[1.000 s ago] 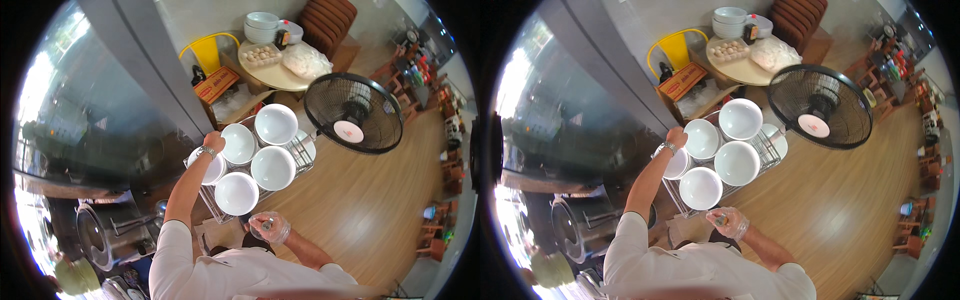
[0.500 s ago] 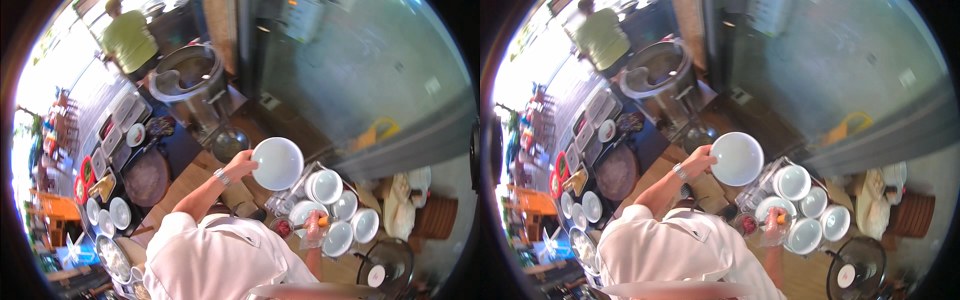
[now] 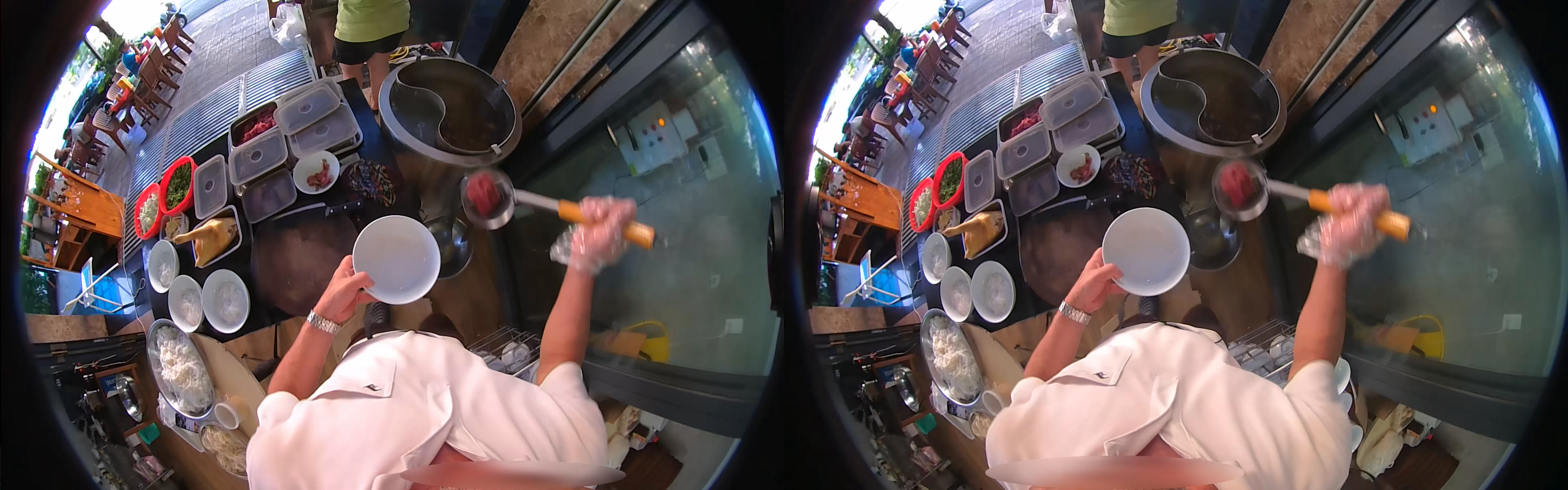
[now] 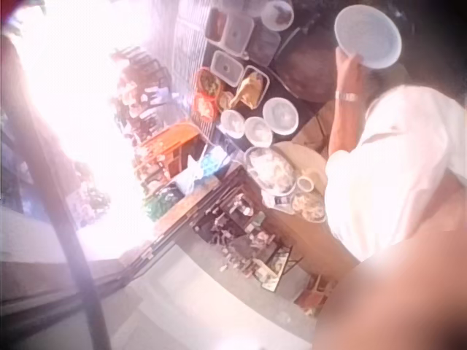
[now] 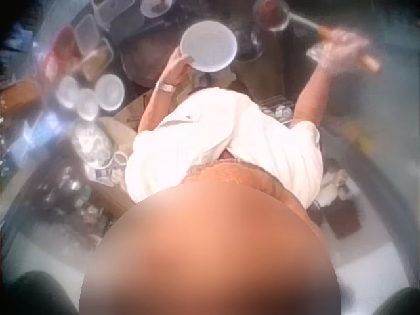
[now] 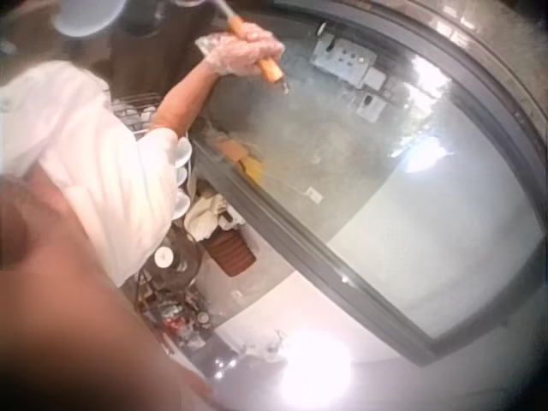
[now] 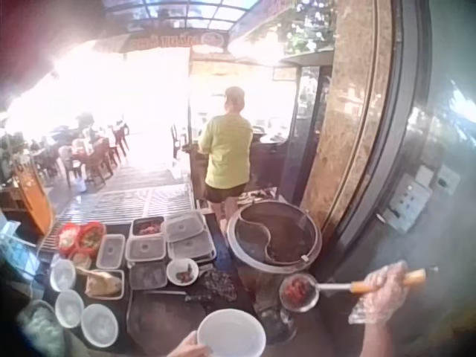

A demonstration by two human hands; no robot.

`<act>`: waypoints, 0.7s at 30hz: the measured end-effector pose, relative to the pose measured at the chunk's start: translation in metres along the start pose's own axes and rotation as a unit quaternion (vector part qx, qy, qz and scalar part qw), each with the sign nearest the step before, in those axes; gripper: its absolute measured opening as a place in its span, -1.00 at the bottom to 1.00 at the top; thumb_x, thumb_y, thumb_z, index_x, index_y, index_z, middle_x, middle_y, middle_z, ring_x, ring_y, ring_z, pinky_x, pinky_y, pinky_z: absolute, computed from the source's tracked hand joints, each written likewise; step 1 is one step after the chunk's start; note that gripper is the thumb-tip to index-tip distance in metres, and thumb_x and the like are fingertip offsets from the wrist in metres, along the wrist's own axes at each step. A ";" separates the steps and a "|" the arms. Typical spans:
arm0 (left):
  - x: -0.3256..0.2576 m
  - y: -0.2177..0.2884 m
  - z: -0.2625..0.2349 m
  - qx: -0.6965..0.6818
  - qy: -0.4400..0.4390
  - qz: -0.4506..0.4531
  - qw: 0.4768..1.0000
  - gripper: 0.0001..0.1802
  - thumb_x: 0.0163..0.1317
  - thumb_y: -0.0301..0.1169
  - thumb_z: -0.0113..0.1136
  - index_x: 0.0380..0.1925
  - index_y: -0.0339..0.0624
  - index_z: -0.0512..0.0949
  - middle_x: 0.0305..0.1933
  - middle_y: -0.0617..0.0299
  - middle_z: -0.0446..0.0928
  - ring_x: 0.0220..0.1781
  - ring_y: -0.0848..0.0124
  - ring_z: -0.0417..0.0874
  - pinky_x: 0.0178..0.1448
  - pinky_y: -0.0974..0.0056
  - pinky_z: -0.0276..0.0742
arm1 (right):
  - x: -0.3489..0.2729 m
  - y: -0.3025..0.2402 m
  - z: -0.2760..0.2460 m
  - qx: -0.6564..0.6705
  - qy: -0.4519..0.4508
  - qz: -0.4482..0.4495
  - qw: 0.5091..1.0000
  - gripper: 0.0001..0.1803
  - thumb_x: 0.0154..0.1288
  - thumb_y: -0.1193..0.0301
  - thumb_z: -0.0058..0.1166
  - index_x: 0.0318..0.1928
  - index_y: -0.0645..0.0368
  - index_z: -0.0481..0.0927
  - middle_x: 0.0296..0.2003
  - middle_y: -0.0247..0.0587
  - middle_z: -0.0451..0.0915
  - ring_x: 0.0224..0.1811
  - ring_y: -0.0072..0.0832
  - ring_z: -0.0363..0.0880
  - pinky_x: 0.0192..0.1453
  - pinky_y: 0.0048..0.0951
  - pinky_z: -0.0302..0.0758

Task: The person assembles bowls of noodle soup by adding noodles, sliced meat, and vegetables, then ladles hot broth over the ingredients. They handle bowls, containers, and a ladle while working at a food stall counter.

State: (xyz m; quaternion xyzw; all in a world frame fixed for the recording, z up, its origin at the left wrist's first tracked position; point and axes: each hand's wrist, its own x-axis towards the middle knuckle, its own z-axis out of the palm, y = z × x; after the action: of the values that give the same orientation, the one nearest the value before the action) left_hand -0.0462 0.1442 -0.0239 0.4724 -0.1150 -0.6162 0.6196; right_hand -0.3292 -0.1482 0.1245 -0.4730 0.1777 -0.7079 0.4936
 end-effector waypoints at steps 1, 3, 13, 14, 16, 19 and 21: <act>0.003 0.001 0.001 -0.002 0.027 -0.002 1.000 -0.42 0.15 -0.53 0.20 0.20 -0.33 0.31 0.12 0.03 0.55 0.06 0.24 0.74 -0.01 0.01 0.83 | 0.023 0.022 0.021 0.020 -0.010 0.012 1.000 -0.58 0.51 0.21 0.15 -0.48 -0.02 0.29 -0.60 -0.45 0.27 -0.58 -0.63 0.22 -0.45 -0.53 0.32; 0.014 0.002 0.002 -0.017 0.060 0.008 0.998 -0.44 0.18 -0.52 0.21 0.20 -0.32 0.31 0.13 0.02 0.54 0.06 0.25 0.74 -0.03 0.01 0.83 | 0.066 0.076 0.062 0.050 -0.045 0.046 0.997 -0.64 0.49 0.23 0.20 -0.43 0.01 0.37 -0.57 -0.46 0.31 -0.51 -0.63 0.32 -0.37 -0.53 0.41; 0.088 0.003 0.033 -0.073 0.174 0.035 0.981 -0.63 0.29 -0.43 0.20 0.08 -0.20 0.42 -0.02 0.17 0.60 -0.07 0.41 0.74 -0.15 0.14 0.85 | 0.133 0.376 0.148 -0.150 -0.150 0.116 0.970 -0.75 0.42 0.27 0.30 -0.25 0.24 0.69 -0.46 -0.38 0.65 -0.47 -0.70 0.53 -0.34 -0.54 0.49; 0.095 0.006 0.036 -0.079 0.186 0.035 0.979 -0.63 0.27 -0.44 0.19 0.07 -0.20 0.42 -0.02 0.18 0.59 -0.07 0.40 0.74 -0.13 0.12 0.85 | 0.132 0.397 0.147 -0.167 -0.159 0.102 0.968 -0.75 0.41 0.28 0.31 -0.26 0.24 0.70 -0.44 -0.37 0.66 -0.42 -0.67 0.55 -0.29 -0.51 0.51; 0.108 0.013 0.039 -0.083 0.207 0.039 0.974 -0.61 0.23 -0.47 0.18 0.07 -0.22 0.42 -0.02 0.17 0.58 -0.06 0.39 0.73 -0.11 0.10 0.84 | 0.128 0.431 0.143 -0.174 -0.191 0.100 0.961 -0.76 0.41 0.28 0.30 -0.26 0.23 0.70 -0.41 -0.36 0.68 -0.36 -0.63 0.59 -0.22 -0.47 0.54; 0.128 0.021 0.040 -0.080 0.232 0.047 0.968 -0.57 0.18 -0.50 0.16 0.07 -0.24 0.40 -0.01 0.16 0.57 -0.04 0.38 0.72 -0.08 0.08 0.83 | 0.135 0.457 0.138 -0.187 -0.229 0.132 0.946 -0.75 0.42 0.27 0.29 -0.25 0.23 0.70 -0.40 -0.34 0.69 -0.33 -0.60 0.61 -0.19 -0.44 0.54; 0.138 0.028 0.039 -0.081 0.243 0.050 0.965 -0.55 0.15 -0.51 0.16 0.08 -0.26 0.39 0.00 0.15 0.57 -0.04 0.36 0.72 -0.07 0.08 0.82 | 0.149 0.461 0.135 -0.258 -0.212 0.142 0.932 -0.74 0.42 0.26 0.29 -0.25 0.23 0.70 -0.39 -0.35 0.69 -0.33 -0.60 0.61 -0.19 -0.43 0.54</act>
State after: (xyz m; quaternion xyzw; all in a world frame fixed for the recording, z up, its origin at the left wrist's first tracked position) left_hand -0.0268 0.0011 -0.0440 0.5503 0.0659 -0.4586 0.6946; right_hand 0.0195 -0.4557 -0.0669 -0.6927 0.3106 -0.4436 0.4763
